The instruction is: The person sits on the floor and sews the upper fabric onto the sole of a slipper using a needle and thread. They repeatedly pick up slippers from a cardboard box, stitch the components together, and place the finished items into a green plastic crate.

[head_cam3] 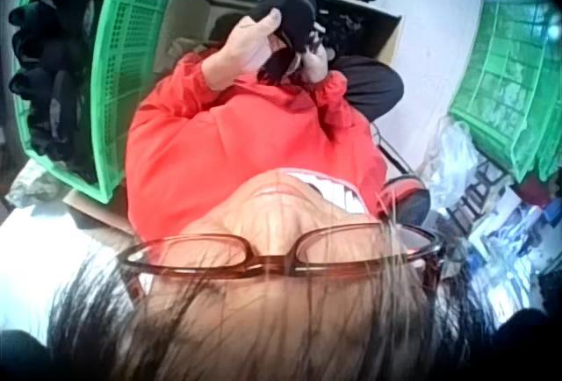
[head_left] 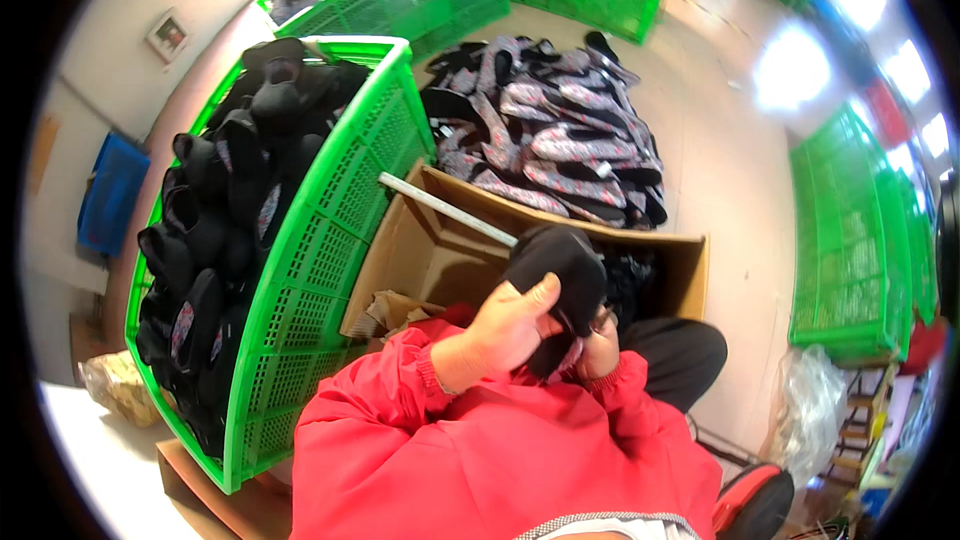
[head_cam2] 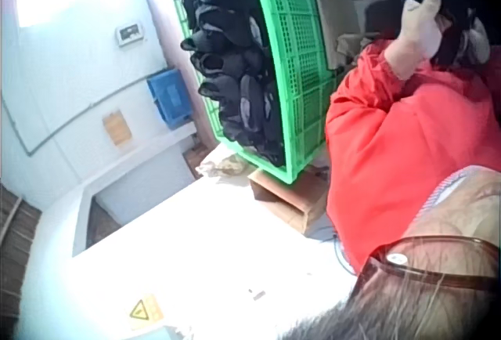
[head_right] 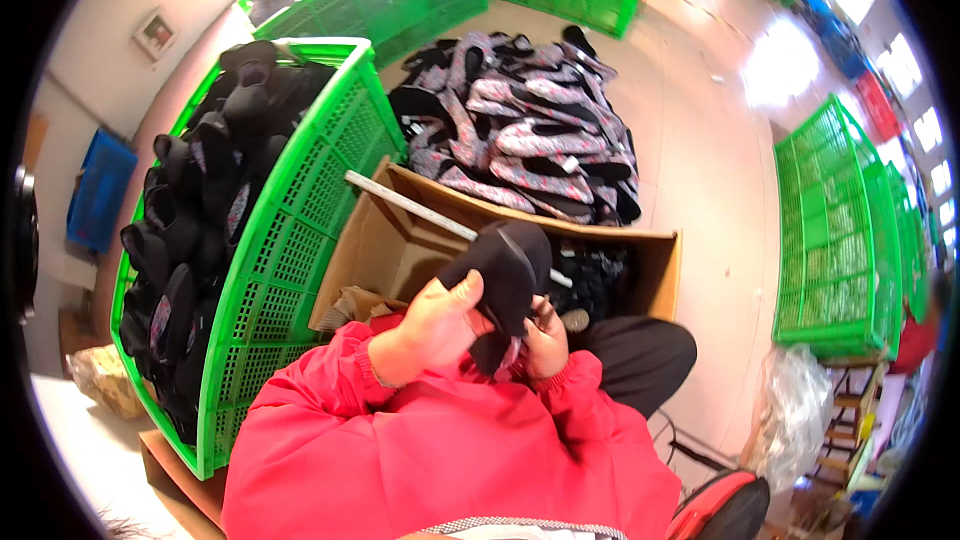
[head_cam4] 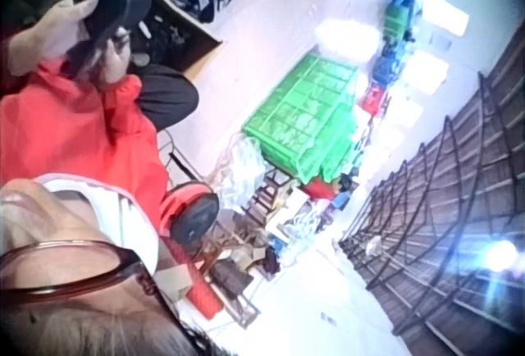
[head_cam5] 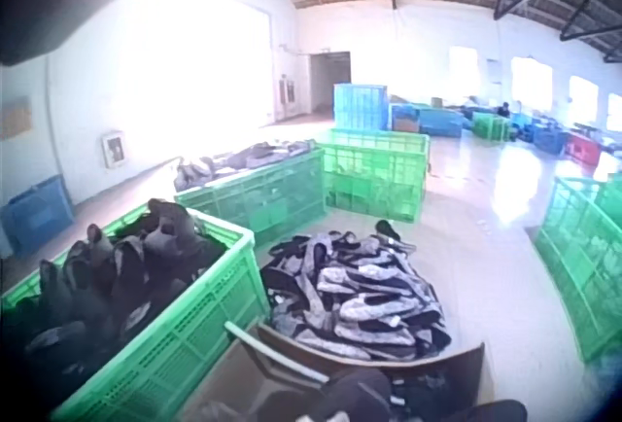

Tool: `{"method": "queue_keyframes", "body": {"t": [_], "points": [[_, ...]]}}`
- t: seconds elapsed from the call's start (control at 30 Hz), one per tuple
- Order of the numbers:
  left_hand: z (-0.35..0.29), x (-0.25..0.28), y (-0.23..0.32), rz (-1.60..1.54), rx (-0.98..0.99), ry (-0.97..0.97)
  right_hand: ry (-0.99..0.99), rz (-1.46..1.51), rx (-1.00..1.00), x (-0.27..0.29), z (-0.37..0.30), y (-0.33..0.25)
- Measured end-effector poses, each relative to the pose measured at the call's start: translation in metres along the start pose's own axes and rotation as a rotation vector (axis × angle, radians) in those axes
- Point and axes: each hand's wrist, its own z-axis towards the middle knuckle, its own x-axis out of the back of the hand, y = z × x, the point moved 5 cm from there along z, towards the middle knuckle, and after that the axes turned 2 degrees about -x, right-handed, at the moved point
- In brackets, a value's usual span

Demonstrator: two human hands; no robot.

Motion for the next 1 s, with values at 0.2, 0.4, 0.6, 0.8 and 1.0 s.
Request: {"method": "queue_keyframes", "body": {"t": [0.2,0.4,0.6,0.8,1.0], "points": [[0.031,0.028,-0.017,0.136,-0.164,0.135,0.207,0.03,-0.108,0.029,-0.003,0.02],[0.051,0.069,-0.022,0.237,-0.078,0.276,0.24,0.015,-0.21,0.035,-0.004,0.015],[0.054,0.088,-0.023,0.251,-0.031,0.306,0.148,0.005,-0.318,0.046,-0.004,0.014],[0.053,0.09,-0.025,0.301,-0.025,0.229,0.287,-0.163,-0.139,0.045,-0.002,0.01],[0.014,0.078,-0.003,0.693,0.038,0.36,0.476,-0.506,0.05,0.064,-0.01,0.016]]}}
